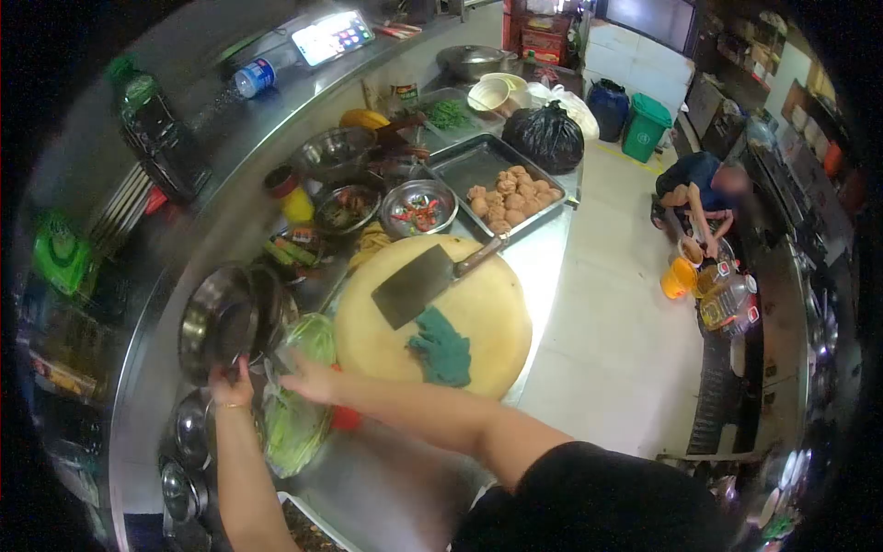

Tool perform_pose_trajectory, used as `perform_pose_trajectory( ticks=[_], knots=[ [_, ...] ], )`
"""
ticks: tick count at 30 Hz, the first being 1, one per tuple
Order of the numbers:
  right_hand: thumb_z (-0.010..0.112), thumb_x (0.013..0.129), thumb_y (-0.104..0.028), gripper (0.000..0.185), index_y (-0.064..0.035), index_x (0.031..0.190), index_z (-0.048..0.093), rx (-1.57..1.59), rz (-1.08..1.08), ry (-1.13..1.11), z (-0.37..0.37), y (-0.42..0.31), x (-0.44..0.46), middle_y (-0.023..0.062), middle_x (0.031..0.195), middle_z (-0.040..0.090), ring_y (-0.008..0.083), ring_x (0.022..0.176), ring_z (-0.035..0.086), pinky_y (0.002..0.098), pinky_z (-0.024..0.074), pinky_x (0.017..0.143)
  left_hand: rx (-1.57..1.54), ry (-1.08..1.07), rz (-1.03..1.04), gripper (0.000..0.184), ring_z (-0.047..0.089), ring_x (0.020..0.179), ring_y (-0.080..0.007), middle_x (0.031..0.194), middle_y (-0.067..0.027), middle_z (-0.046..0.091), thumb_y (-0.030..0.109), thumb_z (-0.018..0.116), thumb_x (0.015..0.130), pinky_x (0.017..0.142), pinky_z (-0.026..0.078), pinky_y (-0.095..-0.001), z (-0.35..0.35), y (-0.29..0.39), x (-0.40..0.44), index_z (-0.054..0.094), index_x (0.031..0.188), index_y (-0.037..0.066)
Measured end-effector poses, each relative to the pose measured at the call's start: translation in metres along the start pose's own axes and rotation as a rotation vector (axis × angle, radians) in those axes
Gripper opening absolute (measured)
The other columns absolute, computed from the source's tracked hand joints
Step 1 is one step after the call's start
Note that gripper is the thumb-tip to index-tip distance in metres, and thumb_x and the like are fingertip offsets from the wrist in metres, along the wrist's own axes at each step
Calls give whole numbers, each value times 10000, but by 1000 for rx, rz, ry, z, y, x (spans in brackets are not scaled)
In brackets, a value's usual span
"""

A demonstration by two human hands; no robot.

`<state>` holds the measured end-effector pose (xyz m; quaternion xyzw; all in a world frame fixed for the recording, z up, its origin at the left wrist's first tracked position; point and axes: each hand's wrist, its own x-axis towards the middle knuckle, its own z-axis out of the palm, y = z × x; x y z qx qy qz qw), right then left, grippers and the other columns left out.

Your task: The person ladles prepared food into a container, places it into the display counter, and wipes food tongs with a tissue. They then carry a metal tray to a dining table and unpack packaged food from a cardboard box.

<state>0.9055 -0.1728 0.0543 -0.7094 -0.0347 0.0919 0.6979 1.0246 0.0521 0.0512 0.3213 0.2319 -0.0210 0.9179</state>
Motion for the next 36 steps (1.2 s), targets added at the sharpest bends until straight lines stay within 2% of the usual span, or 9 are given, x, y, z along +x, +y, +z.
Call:
perform_pose_trajectory(
  ticks=[4,7,13,21,25,26,28,33,36],
  knots=[
    [540,909,-214,549,-15,1370,316,-54,-226,-54,-53,-26,-117,208,1218,543,296,1088,569,366,469,918,72,-190,63,414,487,1192,-286,1275,-132,539,254,477,940,970,462,-383,-28,-12,52,457,1278,16],
    [555,907,-220,291,-29,1125,580,-248,-230,-115,-71,20,-179,150,980,653,272,913,644,370,504,800,98,-142,141,467,489,1177,-286,1264,-132,532,317,475,955,931,474,-397,-25,-13,38,428,1310,17],
    [577,890,-201,242,-46,1066,638,-241,-12,-188,-65,31,-240,134,895,680,244,775,662,358,521,717,178,19,185,521,573,938,-302,1086,-150,555,454,480,951,744,549,-403,-5,-27,6,435,1242,23],
    [600,889,-96,137,15,966,624,33,87,-500,-7,50,-263,91,817,658,133,744,606,267,499,673,703,-38,239,426,605,749,-123,1043,-25,602,210,580,916,545,452,-225,-63,-103,-290,446,1315,147],
    [554,925,-129,190,7,805,612,-137,157,-787,31,56,-261,76,760,642,124,685,579,260,472,624,318,436,189,302,616,825,-101,1086,-33,625,153,569,931,652,511,-222,-168,-146,-449,544,1232,126],
    [525,944,-146,242,-7,759,596,-121,171,-808,43,61,-263,64,727,631,112,665,568,247,458,602,606,608,43,297,629,850,-120,1048,-61,642,140,570,932,667,534,-249,-195,-141,-489,537,1225,108],
    [498,958,-151,316,-27,671,543,-145,318,-813,67,65,-267,58,689,618,104,640,559,243,452,582,378,773,282,319,637,819,-163,1019,-100,654,124,572,908,619,531,-265,-263,-178,-558,524,1219,69],
    [547,924,-150,107,-56,871,548,-141,224,-694,125,75,-250,42,798,597,102,679,551,257,466,613,115,1128,139,374,622,744,-193,1018,-102,651,157,556,872,523,451,-256,-293,-146,-655,516,1232,68],
    [571,913,-160,105,-58,936,556,-76,274,-506,144,79,-242,21,813,587,101,718,547,255,469,639,83,1034,159,381,621,802,-192,1044,-90,642,181,563,887,606,481,-278,-308,-125,-658,509,1248,73]
  ],
)
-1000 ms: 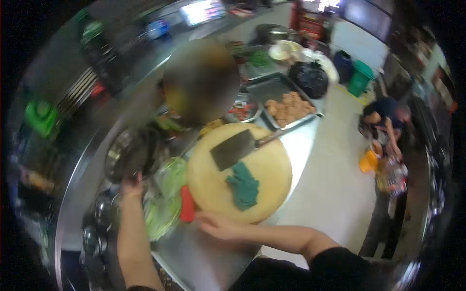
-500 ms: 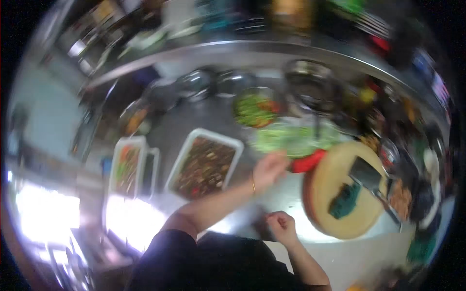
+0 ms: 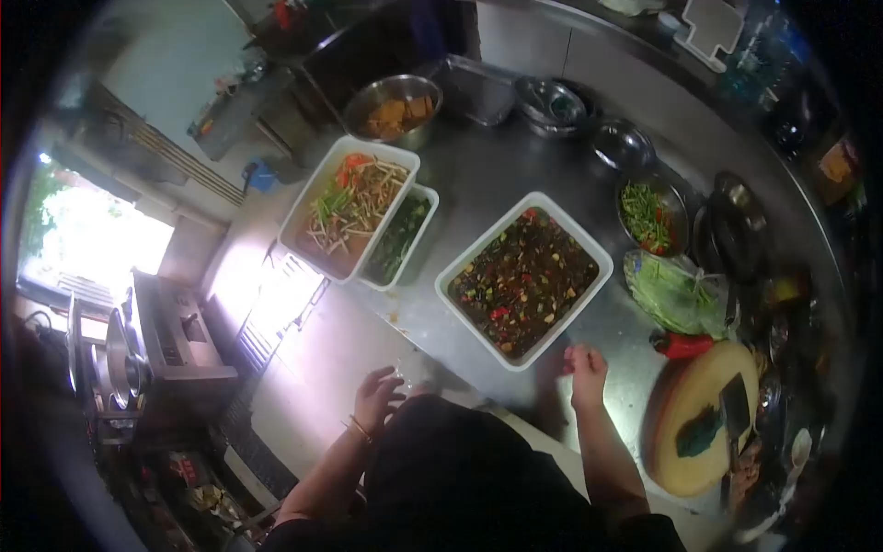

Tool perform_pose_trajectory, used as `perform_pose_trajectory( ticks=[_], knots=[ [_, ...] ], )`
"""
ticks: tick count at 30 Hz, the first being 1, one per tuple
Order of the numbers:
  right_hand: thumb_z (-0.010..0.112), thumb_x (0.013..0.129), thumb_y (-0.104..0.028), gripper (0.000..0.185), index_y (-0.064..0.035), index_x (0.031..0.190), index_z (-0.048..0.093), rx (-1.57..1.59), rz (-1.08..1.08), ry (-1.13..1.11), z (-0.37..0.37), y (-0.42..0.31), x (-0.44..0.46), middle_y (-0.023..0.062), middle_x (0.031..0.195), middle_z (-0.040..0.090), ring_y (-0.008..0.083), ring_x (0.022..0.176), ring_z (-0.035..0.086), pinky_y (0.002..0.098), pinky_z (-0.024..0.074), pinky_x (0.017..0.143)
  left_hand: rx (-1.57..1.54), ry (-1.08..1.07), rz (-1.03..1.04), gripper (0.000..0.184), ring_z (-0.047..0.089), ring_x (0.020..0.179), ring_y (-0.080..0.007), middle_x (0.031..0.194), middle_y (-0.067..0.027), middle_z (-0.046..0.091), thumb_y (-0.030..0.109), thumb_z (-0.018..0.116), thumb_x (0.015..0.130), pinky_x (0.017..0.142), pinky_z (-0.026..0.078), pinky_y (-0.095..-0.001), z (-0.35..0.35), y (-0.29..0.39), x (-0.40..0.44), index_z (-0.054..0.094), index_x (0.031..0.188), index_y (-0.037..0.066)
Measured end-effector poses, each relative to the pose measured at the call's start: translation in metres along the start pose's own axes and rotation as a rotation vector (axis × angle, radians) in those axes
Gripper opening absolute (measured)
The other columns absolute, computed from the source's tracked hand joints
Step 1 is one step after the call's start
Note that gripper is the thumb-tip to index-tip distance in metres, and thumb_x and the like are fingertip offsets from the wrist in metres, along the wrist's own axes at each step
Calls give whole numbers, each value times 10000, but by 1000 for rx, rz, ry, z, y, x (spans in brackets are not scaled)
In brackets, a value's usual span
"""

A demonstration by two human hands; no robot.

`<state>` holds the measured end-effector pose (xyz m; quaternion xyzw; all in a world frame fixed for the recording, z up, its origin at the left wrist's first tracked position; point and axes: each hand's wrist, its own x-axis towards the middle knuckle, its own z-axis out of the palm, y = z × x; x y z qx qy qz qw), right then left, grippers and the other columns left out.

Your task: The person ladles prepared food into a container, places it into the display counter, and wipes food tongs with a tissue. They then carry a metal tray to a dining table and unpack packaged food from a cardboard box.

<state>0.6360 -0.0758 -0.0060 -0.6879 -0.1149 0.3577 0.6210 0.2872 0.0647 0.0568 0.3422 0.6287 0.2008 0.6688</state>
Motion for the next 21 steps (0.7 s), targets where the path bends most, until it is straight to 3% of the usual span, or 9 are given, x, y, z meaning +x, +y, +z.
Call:
perform_pose_trajectory(
  ticks=[3,6,9,10,13,15,17,19,21],
  knots=[
    [583,912,-204,174,-62,1009,553,51,-44,226,20,-1,19,20,847,590,106,753,544,249,464,643,-32,-192,-8,368,620,806,-179,1035,-82,640,180,573,890,627,496,-284,4,15,33,519,1241,84],
    [562,916,-224,262,-54,1115,539,120,182,299,35,-3,24,38,933,589,132,781,565,276,486,642,87,-427,158,342,617,796,-159,1008,-70,642,172,582,893,630,505,-276,-8,23,78,539,1224,96],
    [538,919,-228,360,-54,1232,501,50,69,391,67,-4,16,54,961,582,158,818,588,313,512,643,29,-476,117,292,612,778,-143,980,-60,644,175,601,893,606,502,-260,-32,53,114,580,1173,97],
    [529,915,-204,413,-48,1293,471,50,127,353,70,1,14,62,953,583,178,858,601,349,533,646,117,-496,151,268,609,757,-136,967,-56,644,175,606,895,587,499,-254,-43,59,129,593,1153,104],
    [540,893,-87,291,-32,1175,498,-179,7,433,74,29,23,76,935,565,147,806,538,291,461,660,187,-504,49,279,607,740,-133,960,-55,644,168,606,892,564,493,-250,-43,67,157,589,1162,102],
    [537,868,-64,151,-26,1014,529,-284,-85,527,85,26,22,36,874,549,105,776,512,244,425,653,278,-612,-121,339,617,748,-148,935,-49,637,166,594,901,559,493,-259,-29,77,162,542,1233,115],
    [549,867,-73,167,-9,1016,510,-368,-65,542,83,34,17,65,863,540,145,773,518,294,448,681,292,-667,-200,369,622,770,-156,932,-46,629,165,589,905,582,501,-268,-1,77,152,519,1266,125],
    [542,864,-73,160,-4,1005,509,-477,-38,557,97,24,11,71,851,532,147,765,513,299,451,669,219,-725,-228,548,623,840,-177,1049,-63,592,120,593,894,667,524,-313,26,72,140,360,1388,156],
    [532,867,-70,118,-5,953,483,-318,72,561,107,27,-1,94,824,519,170,718,533,314,461,566,158,-704,-163,648,620,884,-187,1129,-84,561,97,603,880,701,529,-334,50,60,126,272,1432,166]
  ],
)
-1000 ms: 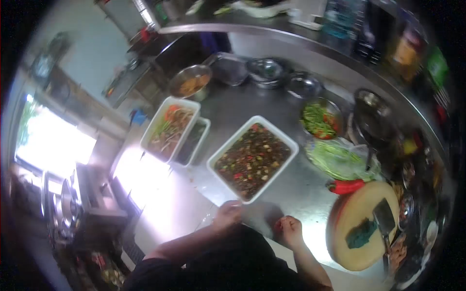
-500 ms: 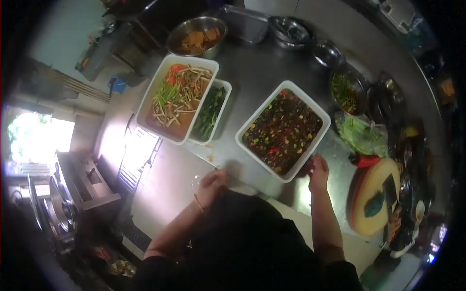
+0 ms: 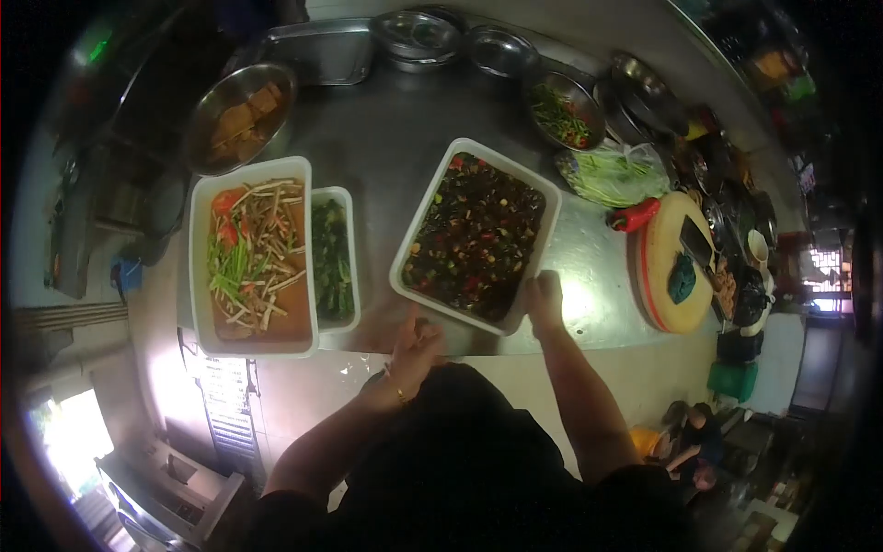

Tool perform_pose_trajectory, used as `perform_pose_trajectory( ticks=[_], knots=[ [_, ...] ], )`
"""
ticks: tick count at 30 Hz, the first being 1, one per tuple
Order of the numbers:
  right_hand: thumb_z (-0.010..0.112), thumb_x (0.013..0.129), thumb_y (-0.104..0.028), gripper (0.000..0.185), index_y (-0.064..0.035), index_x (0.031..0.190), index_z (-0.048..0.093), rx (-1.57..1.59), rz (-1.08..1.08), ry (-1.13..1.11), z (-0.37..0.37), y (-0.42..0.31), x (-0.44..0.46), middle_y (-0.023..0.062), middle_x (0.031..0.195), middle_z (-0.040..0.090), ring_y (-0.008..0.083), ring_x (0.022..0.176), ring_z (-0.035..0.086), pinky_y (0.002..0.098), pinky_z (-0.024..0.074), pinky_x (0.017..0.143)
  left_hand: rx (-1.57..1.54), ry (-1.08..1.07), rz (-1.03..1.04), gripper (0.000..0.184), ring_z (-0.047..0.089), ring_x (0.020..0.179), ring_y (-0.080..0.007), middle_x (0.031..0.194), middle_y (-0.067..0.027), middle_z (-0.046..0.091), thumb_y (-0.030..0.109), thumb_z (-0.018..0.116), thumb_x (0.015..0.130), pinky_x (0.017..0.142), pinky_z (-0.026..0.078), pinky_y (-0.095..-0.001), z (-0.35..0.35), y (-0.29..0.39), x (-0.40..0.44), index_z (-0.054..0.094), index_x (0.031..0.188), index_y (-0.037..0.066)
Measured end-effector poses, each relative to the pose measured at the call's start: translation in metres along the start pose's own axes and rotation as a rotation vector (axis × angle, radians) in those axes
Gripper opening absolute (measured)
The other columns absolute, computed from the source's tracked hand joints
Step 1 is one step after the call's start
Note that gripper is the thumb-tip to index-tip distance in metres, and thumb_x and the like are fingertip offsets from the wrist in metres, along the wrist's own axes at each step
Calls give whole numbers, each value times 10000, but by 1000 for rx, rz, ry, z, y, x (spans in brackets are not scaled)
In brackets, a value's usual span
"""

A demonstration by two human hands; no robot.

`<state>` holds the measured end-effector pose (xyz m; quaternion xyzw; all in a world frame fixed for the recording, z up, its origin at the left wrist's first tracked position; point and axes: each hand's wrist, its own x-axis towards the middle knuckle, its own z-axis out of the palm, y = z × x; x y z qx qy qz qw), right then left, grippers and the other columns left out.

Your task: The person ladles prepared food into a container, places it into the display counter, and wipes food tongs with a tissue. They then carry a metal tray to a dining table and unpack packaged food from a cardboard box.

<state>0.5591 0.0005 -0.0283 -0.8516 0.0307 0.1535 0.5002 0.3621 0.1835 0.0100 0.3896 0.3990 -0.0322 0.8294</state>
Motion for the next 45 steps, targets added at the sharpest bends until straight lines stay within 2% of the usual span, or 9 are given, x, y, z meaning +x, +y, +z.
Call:
perform_pose_trajectory(
  ticks=[8,10,14,17,19,22,31,37,45],
  knots=[
    [581,897,-142,133,-53,946,495,313,438,-376,-14,-15,-81,76,866,557,151,701,577,282,489,513,108,103,532,726,569,1015,-215,1129,-124,531,-135,516,753,827,521,-342,9,-13,36,282,1400,97],
    [608,882,-108,222,-36,1073,520,-70,-301,-87,-41,5,-61,91,945,559,146,767,556,254,448,546,-17,110,411,662,559,1038,-192,1156,-97,563,-128,519,711,875,478,-311,19,7,27,389,1341,30],
    [647,795,-30,474,-12,1239,482,-345,-716,211,-95,-3,40,152,1198,523,278,1099,487,386,412,929,59,-87,444,694,550,1064,-194,1200,-76,569,-144,516,748,903,463,-324,-2,15,40,383,1393,75],
    [592,879,-156,470,26,1299,484,6,-198,-392,-96,-4,111,107,1012,600,178,892,559,237,462,757,38,19,478,666,552,1064,-169,1198,-75,571,-152,508,718,888,464,-288,-1,15,45,431,1351,42],
    [495,838,-51,447,20,1279,494,42,-224,-590,-84,-7,126,77,1003,601,150,876,545,268,449,791,122,66,492,681,566,1039,-156,1213,-69,568,-150,507,720,868,474,-280,1,17,46,426,1365,55],
    [412,782,-4,478,13,1252,501,44,-486,-606,-76,11,131,88,1045,589,167,945,542,304,437,849,182,136,493,696,582,965,-119,1121,-53,622,-128,517,716,845,473,-259,3,25,40,418,1380,56],
    [374,764,61,484,68,1238,476,-53,-417,-563,-110,-177,-14,109,1110,588,165,1026,561,265,417,911,-52,-65,567,629,577,1009,-121,1189,-44,601,-112,562,737,878,448,-269,-18,124,-49,479,1339,46],
    [399,741,38,521,73,1258,456,169,-355,-549,-26,-217,-76,135,1123,583,195,1048,558,296,411,930,-7,-154,587,624,548,1076,-121,1249,-70,569,-109,523,726,915,427,-278,-110,214,-90,460,1338,-5],
    [396,757,39,531,76,1287,423,349,-258,-507,158,-183,-129,165,1170,571,217,1092,556,339,409,971,253,34,558,599,601,819,-102,973,-46,647,-121,512,743,748,459,-209,-255,286,-97,475,1328,3]
  ],
)
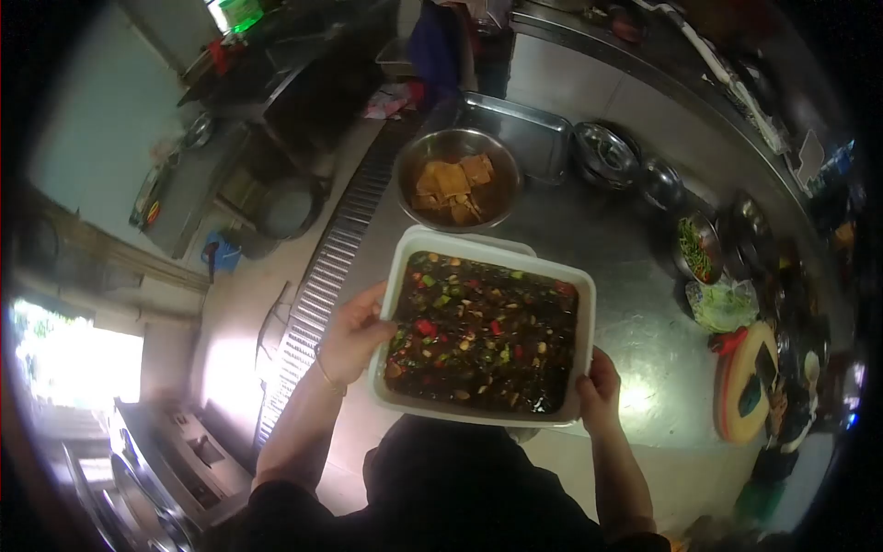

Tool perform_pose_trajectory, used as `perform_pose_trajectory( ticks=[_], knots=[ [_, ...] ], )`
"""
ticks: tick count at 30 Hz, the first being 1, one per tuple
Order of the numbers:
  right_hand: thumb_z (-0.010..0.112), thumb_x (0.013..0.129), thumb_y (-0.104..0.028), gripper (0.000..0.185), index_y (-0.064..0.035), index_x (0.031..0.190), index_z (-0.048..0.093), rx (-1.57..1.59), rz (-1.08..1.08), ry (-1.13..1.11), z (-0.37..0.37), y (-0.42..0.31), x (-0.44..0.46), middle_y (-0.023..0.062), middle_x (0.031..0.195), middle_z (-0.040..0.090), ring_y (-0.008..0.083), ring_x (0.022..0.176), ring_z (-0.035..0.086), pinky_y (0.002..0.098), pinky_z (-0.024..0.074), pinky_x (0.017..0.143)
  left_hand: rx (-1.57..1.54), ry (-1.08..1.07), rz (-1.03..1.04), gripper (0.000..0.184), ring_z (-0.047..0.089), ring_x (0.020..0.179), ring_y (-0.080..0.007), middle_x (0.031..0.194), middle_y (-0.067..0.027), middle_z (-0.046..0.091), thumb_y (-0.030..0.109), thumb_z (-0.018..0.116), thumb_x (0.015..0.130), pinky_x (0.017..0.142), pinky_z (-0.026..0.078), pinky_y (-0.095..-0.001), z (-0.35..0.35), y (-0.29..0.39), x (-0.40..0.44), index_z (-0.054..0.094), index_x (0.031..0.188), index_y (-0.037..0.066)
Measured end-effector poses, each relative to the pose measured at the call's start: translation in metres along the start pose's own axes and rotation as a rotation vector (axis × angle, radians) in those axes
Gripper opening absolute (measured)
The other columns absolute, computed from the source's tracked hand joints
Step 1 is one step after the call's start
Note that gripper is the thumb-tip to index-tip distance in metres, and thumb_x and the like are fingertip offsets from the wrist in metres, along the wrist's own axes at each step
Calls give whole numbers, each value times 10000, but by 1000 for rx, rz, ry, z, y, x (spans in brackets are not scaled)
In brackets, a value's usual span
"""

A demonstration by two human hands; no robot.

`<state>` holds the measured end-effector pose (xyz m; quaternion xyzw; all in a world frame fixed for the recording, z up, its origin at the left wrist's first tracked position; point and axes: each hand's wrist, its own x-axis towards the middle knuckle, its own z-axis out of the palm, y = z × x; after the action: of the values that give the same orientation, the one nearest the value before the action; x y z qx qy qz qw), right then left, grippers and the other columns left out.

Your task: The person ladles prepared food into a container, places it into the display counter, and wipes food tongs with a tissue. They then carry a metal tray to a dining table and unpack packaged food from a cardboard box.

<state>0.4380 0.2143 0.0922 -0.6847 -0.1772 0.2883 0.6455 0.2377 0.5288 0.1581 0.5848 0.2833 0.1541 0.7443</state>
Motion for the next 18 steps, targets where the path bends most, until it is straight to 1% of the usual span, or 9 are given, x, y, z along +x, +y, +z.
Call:
perform_pose_trajectory(
  ticks=[1,5,7,9,10,13,14,17,18],
  knots=[
    [397,778,42,524,77,1301,399,-5,-23,-20,11,7,5,190,1171,560,242,1097,554,360,404,973,39,7,0,596,598,812,-97,951,-38,645,-119,514,745,746,459,-209,-16,-6,4,476,1327,3],
    [431,811,25,493,60,1303,408,-41,-21,-10,43,7,16,161,1110,587,202,1018,582,330,434,920,81,38,19,608,581,830,-92,961,-30,624,-103,519,757,767,459,-233,-49,-22,16,444,1350,6],
    [450,822,20,486,43,1306,414,-123,-61,-21,46,7,20,147,1072,601,184,969,595,315,447,890,70,-7,-12,618,589,923,-112,1056,-60,625,-100,513,759,836,461,-253,-61,-34,23,429,1362,9],
    [476,826,-7,491,26,1312,415,-229,100,-3,44,3,20,157,1115,579,191,1020,571,338,436,912,-59,-19,-27,615,590,969,-123,1092,-73,627,-102,506,758,869,457,-258,-61,-47,29,435,1359,11],
    [489,828,-21,494,18,1315,415,-281,181,7,42,1,21,161,1136,569,194,1045,559,349,430,923,-6,-15,13,558,589,856,-111,1045,-68,619,-27,527,798,758,479,-241,-68,-62,35,441,1348,15],
    [514,837,-80,530,-13,1350,397,-151,-32,-11,35,18,35,189,1263,491,232,1171,481,389,388,981,-174,125,-27,490,608,835,-156,1053,-101,613,145,490,899,710,501,-261,-63,-88,42,403,1364,15],
    [525,843,-178,597,-10,1389,353,36,160,18,40,9,34,190,1372,397,276,1258,395,421,331,1034,-264,166,-273,510,610,866,-217,1109,-139,582,324,415,946,668,528,-304,-60,-86,40,388,1360,27],
    [543,833,-277,685,5,1414,312,269,315,-108,27,45,39,204,1392,377,315,1274,375,427,314,1050,-397,12,-543,571,610,854,-254,1080,-149,578,459,417,917,625,540,-334,-81,-108,45,440,1298,35],
    [558,813,-357,758,25,1414,298,209,328,-153,26,38,42,209,1397,370,320,1294,349,435,300,1062,-356,16,-639,672,540,1121,-301,1268,-172,517,489,464,874,956,454,-405,-92,-114,47,393,1366,37]
  ],
)
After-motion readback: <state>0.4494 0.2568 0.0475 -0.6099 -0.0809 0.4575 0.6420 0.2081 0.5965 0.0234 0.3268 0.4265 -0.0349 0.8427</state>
